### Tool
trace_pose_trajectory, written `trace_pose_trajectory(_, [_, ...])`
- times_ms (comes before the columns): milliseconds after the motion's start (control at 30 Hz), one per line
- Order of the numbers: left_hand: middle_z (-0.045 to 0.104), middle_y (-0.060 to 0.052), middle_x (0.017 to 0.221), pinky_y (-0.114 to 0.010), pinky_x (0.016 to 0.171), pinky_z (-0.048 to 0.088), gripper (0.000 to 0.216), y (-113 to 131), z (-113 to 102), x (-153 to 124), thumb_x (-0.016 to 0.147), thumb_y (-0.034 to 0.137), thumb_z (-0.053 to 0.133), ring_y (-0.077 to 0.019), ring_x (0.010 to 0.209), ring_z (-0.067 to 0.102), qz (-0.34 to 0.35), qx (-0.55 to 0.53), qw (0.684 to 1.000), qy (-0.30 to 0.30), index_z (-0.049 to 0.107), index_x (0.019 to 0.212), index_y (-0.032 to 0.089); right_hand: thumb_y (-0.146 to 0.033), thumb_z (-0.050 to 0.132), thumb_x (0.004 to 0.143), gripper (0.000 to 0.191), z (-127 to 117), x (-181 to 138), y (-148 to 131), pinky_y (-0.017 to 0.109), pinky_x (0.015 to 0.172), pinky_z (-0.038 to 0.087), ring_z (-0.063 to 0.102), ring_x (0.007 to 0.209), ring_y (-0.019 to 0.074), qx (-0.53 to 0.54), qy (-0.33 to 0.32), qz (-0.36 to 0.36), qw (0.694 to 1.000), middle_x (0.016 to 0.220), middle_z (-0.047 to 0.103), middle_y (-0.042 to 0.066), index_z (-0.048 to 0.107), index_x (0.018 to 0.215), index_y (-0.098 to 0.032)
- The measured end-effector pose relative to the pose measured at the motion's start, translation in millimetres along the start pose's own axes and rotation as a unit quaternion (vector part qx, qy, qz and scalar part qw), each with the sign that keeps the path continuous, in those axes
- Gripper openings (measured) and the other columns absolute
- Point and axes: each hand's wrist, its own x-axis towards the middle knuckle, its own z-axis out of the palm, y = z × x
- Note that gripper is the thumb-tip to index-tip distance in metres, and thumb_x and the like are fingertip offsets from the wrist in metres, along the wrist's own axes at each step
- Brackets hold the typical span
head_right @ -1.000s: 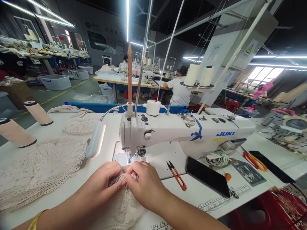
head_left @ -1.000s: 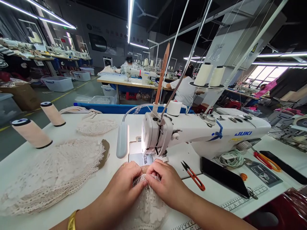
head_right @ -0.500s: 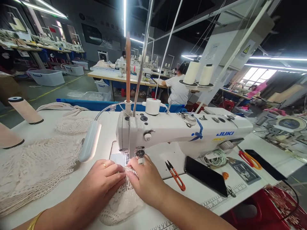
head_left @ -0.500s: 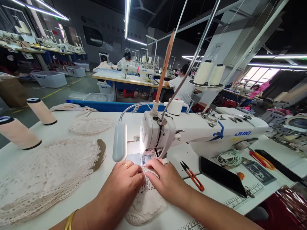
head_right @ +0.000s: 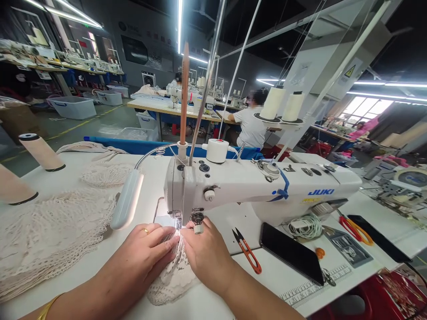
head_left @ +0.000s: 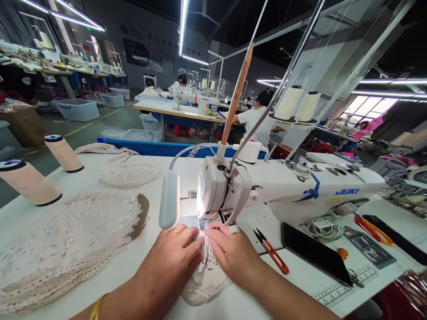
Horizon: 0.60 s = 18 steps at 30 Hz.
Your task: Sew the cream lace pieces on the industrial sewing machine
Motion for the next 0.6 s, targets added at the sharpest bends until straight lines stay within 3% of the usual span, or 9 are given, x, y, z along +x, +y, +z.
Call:
trace_pose_trajectory(167, [0.073, -0.007, 0.109, -0.042, 0.079, 0.044, 0.025, -2, 9, -2, 0.103, 0.015, 0.047, -0.0269, 0.090, 0.058, -0.012, 0.000, 1.000, -0.004, 0.069, 0.110, 0.022, -0.011, 0.049, 0.099, 0.030, 5, 0, 4, 0.039, 0.087, 0.054, 0.065, 0.103, 0.0280, -0.006, 0.024, 0.000, 1.000, 0.115, 0.071, 0.013, 0.073, 0.115, -0.020])
trace_pose_trajectory(600, [0.073, -0.006, 0.104, -0.043, 0.076, 0.044, 0.026, 1, 10, 1, 0.102, 0.014, 0.044, -0.0262, 0.084, 0.057, -0.019, 0.008, 1.000, 0.003, 0.069, 0.104, 0.022, -0.007, 0.052, 0.094, 0.031, 10, -2, 7, 0.039, 0.083, 0.058, 0.068, 0.102, 0.0281, -0.047, 0.029, -0.002, 0.998, 0.114, 0.071, 0.012, 0.072, 0.114, -0.020])
